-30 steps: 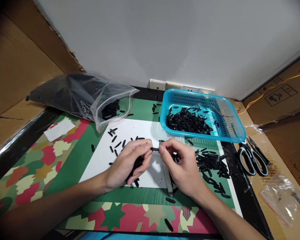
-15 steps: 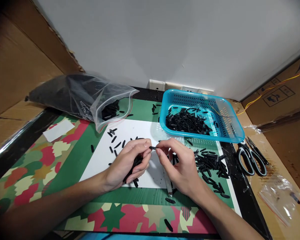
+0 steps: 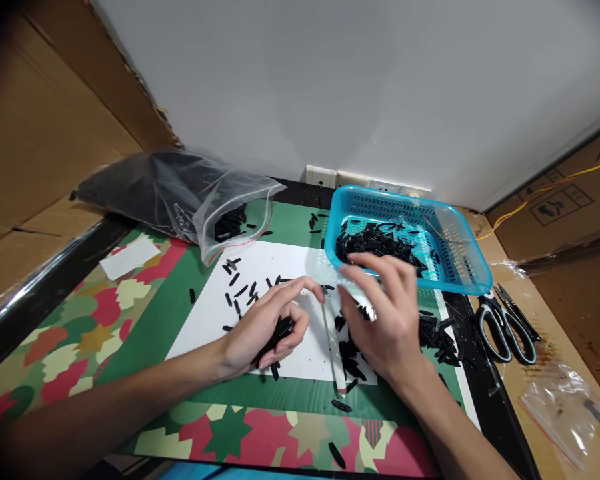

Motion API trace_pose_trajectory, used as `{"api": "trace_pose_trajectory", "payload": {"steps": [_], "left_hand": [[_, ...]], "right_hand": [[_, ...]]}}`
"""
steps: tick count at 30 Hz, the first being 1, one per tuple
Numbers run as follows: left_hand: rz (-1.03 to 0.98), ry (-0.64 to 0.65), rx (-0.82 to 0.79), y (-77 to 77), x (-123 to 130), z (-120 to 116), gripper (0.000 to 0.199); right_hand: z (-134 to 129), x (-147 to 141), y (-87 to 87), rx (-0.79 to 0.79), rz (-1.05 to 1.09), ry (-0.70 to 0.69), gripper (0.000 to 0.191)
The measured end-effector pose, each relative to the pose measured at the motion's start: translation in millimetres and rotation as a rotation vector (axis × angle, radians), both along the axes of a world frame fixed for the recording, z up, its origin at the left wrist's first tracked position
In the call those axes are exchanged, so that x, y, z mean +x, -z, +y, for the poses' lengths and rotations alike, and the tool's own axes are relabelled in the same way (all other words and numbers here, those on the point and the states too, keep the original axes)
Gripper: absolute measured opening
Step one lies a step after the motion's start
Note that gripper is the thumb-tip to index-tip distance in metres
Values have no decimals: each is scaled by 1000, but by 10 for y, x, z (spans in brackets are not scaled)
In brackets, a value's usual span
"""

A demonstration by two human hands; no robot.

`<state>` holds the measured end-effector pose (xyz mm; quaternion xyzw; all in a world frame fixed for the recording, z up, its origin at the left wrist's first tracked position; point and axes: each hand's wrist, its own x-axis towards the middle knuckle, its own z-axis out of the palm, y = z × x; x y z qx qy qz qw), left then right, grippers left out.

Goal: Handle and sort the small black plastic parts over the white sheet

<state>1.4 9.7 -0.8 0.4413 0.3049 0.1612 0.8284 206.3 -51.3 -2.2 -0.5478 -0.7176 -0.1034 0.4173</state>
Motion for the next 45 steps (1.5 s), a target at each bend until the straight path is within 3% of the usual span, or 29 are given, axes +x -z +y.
{"api": "trace_pose_trajectory", "payload": {"steps": [4, 10, 17, 21, 25, 29, 35, 45], "left_hand": [[100, -10, 75, 16, 18, -45, 55], [159, 17, 118, 33, 7, -96, 63], [154, 28, 148, 27, 9, -94, 60], [160, 6, 162, 64, -5, -83, 61], [139, -20, 154, 71, -4, -57, 55], [134, -2, 182, 55, 12, -49, 46], [95, 59, 213, 53, -2, -69, 44], [24, -15, 255, 24, -12, -61, 42]], "right_hand": [[-91, -241, 18, -176, 88, -396, 25], [-112, -311, 45, -397, 182, -539, 14], [-114, -358, -3, -550, 242, -515, 10], [-108, -329, 0, -519, 337, -520, 11], [-90, -211, 13, -415, 437, -351, 10], [-67, -116, 18, -454, 549, -222, 7], [-43, -113, 46, -550, 650, -253, 9], [-53, -86, 70, -474, 627, -273, 5]]}}
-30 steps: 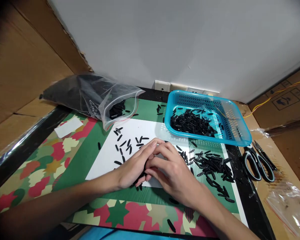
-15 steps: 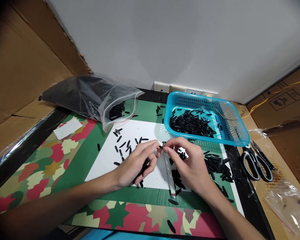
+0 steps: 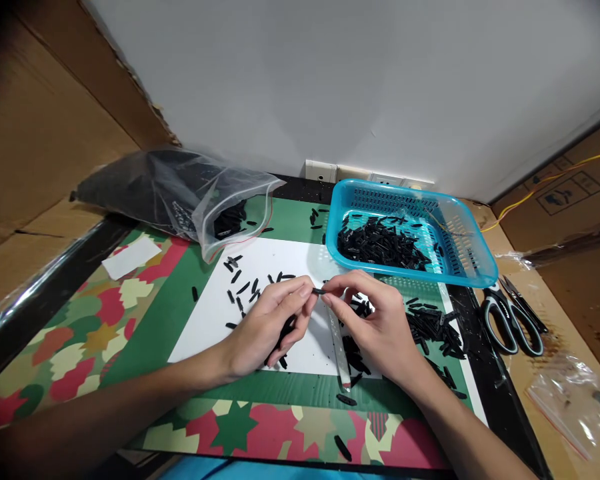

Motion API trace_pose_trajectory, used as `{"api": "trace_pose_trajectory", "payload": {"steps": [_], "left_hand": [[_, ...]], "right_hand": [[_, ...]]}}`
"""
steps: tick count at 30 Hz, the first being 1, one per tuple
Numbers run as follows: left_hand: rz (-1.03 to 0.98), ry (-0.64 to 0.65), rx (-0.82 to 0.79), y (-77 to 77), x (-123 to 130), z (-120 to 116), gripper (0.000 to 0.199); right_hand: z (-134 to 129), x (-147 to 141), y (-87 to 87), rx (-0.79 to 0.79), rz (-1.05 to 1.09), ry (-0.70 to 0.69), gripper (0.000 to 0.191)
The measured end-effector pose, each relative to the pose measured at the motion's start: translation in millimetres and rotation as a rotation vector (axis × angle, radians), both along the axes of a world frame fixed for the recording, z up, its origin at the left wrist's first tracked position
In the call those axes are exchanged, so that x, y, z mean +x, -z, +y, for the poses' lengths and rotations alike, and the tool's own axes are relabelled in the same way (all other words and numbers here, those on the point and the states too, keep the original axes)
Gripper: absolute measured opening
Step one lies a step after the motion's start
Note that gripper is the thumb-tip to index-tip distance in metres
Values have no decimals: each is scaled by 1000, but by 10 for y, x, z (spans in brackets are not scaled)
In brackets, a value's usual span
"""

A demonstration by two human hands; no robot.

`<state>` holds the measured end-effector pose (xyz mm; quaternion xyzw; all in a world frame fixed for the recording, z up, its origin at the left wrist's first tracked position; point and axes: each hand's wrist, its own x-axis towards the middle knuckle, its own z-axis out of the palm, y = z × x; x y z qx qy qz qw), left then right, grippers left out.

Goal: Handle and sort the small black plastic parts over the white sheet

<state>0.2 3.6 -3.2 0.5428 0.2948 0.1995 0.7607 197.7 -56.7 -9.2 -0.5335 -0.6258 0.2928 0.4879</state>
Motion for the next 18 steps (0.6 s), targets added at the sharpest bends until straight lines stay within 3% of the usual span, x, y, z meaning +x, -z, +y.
{"api": "trace_pose_trajectory", "payload": {"steps": [10, 18], "left_hand": [[-1, -6, 14, 3, -18, -29, 44], [-2, -21, 92, -3, -22, -39, 43]], "right_hand": [[-7, -13, -39, 3, -13, -10, 5], [-30, -16, -65, 118, -138, -4, 9]]}}
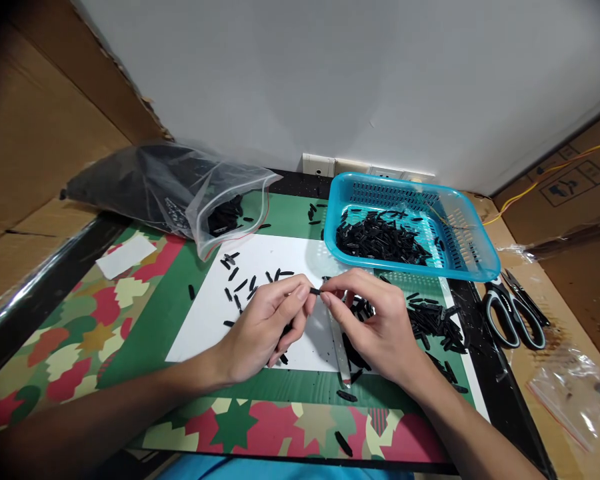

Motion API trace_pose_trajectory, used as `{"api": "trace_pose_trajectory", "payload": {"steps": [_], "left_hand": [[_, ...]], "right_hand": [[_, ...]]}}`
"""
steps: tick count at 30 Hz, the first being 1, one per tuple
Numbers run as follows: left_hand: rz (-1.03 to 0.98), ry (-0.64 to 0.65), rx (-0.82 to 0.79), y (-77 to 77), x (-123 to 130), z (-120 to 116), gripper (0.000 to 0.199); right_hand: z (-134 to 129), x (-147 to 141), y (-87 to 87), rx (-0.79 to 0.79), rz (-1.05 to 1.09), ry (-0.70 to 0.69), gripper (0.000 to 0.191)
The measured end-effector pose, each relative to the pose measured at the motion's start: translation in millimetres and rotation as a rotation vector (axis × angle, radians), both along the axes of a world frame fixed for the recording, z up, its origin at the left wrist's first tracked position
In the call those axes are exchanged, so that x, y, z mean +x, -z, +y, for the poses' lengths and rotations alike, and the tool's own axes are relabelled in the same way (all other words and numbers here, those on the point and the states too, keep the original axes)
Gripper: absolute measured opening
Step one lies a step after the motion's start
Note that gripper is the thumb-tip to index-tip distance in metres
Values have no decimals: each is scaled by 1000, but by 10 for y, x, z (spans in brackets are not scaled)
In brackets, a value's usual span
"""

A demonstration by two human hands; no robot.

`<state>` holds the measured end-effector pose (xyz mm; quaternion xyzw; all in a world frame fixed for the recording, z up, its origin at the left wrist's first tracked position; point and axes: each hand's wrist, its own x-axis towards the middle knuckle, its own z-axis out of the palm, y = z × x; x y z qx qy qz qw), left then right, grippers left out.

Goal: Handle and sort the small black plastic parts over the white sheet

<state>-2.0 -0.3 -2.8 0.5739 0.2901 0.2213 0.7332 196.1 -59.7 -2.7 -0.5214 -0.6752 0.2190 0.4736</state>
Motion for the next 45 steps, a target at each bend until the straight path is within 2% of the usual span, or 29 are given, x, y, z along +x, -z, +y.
{"api": "trace_pose_trajectory", "payload": {"steps": [5, 9, 14, 19, 24, 31, 36, 40, 45], "left_hand": [[-74, 109, -159, -17, -3, 39, 38], [-136, 209, -280, -38, -10, 71, 34], [-157, 211, -251, -34, -15, 60, 32], [-44, 116, -4, -23, 0, 24, 34], [37, 102, 136, 8, -10, -3, 34], [115, 106, 314, 104, -51, -20, 35], [182, 102, 576, 114, -62, 12, 33], [227, 134, 721, 102, -75, 53, 26], [286, 174, 1012, 150, -93, 114, 36]], "right_hand": [[-14, 6, 5, 200, -101, -4, 21], [-22, -17, 4, 389, -177, 48, 27], [-28, -27, 12, 448, -288, 79, 25], [-49, -17, 5, 449, -412, 72, 15], [-55, -26, -53, 393, -356, 56, 13], [-89, -30, -81, 310, -232, 14, 20], [-85, -26, -91, 224, -139, -39, 19], [-68, -14, -102, 175, -65, -92, 20], [-78, 10, -110, 202, -210, -108, 17]]}}
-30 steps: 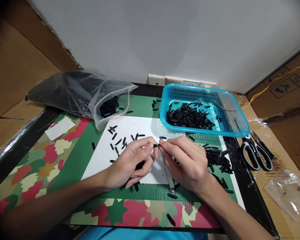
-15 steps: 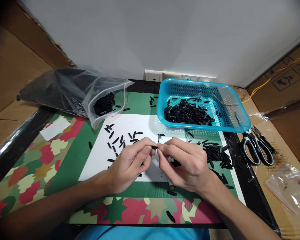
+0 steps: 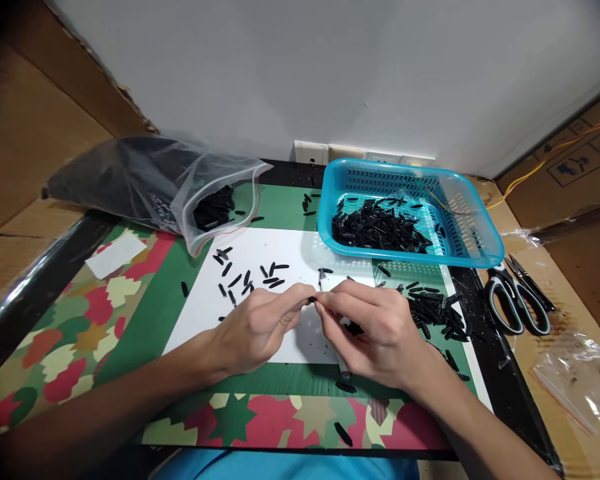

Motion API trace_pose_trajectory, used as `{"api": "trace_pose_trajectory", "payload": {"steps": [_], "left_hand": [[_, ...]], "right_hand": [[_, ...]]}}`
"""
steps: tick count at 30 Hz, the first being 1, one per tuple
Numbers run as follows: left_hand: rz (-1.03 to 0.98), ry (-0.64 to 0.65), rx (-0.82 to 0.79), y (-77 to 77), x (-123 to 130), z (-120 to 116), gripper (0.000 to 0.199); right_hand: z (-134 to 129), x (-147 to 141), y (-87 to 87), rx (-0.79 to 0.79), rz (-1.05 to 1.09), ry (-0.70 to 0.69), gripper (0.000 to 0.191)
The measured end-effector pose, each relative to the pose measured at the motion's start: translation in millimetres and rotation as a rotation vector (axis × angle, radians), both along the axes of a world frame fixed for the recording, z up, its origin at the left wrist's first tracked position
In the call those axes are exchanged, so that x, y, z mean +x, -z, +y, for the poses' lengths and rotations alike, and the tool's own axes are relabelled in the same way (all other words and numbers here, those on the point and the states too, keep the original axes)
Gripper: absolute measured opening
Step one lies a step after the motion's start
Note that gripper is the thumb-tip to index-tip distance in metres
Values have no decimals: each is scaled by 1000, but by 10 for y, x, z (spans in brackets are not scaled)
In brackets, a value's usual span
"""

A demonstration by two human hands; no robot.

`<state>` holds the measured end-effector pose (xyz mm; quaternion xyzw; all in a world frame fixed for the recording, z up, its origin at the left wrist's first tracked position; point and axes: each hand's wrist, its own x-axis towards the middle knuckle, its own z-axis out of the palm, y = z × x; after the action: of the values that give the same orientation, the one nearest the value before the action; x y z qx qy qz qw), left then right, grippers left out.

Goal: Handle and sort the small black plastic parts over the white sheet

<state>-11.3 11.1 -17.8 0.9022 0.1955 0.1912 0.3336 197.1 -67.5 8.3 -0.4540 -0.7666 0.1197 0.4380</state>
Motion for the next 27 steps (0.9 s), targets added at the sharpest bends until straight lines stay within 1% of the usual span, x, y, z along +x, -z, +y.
{"api": "trace_pose_trajectory", "payload": {"steps": [3, 5, 7, 10, 12, 15, 17, 19, 23, 27], "left_hand": [[23, 16, 184, 56, 3, 25, 39], [29, 22, 248, 82, 9, 26, 39], [38, 23, 270, 91, 15, 16, 40], [56, 21, 238, 72, 23, -7, 39], [57, 5, 148, 42, 30, -21, 34], [31, -25, -123, -16, 44, -45, 23], [-4, -42, -312, -55, 54, -65, 26], [-46, -67, -458, -89, 62, -85, 33], [-151, -112, -670, -154, 72, -102, 36], [-241, -128, -799, -199, 84, -91, 37]], "right_hand": [[-22, -1, 16, 43, -123, 24, 13], [-37, -11, 31, 53, -186, 41, 11], [-50, -25, 42, 65, -238, 72, 11], [-59, -43, 50, 115, -285, 119, 10], [-58, -51, 51, 137, -305, 140, 10], [-43, -53, 50, 135, -287, 180, 13], [-26, -45, 45, 148, -249, 211, 14], [-9, -30, 35, 175, -210, 241, 15], [5, -2, 1, 176, -152, 256, 17], [-5, 2, -8, 144, -71, 227, 18]]}}
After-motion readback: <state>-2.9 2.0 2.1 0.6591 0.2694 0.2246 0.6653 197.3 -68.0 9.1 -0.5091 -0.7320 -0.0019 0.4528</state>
